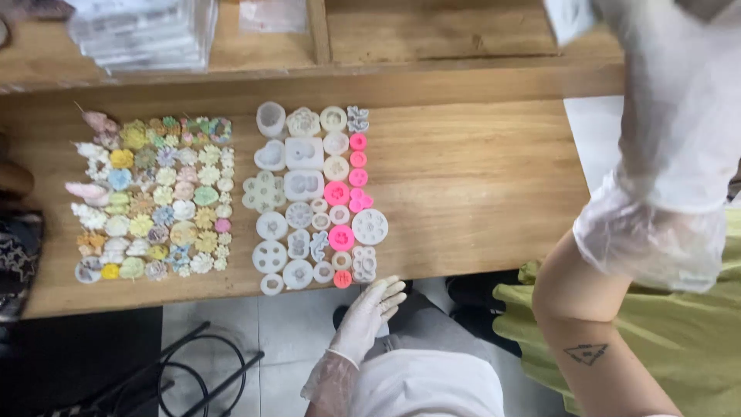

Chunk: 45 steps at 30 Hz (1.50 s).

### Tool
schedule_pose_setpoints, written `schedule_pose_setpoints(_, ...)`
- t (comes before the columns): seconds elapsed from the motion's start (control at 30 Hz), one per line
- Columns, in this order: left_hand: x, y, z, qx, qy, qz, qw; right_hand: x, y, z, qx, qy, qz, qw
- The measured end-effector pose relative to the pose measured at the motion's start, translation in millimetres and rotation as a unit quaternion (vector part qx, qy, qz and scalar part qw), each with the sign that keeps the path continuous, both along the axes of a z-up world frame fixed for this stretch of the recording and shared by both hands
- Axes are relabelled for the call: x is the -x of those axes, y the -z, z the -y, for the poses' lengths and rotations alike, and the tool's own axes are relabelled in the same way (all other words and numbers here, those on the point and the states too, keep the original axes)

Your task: Organizing various silicone candle molds and finished wax flower candles on a workbench and shelves.

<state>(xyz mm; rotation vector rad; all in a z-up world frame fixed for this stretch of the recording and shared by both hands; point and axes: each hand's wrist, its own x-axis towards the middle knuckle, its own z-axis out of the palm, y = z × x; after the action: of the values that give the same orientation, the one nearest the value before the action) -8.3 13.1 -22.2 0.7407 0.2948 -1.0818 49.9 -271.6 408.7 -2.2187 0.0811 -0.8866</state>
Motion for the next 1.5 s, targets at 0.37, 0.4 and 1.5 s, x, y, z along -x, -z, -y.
schedule_pose_setpoints(0.37,26,88,-41,-0.097,-0.037,-0.148,0.984,76,487,-73,-0.559,0.030,-0.290,0.776)
schedule_pose_setpoints(0.4,27,94,-38,-0.101,-0.035,-0.152,0.983,82,507,-80,-0.562,0.033,-0.292,0.773)
schedule_pose_setpoints(1.5,26,125,-15,-0.067,0.000,-0.159,0.985,70,482,-134,0.023,0.143,-0.409,0.901)
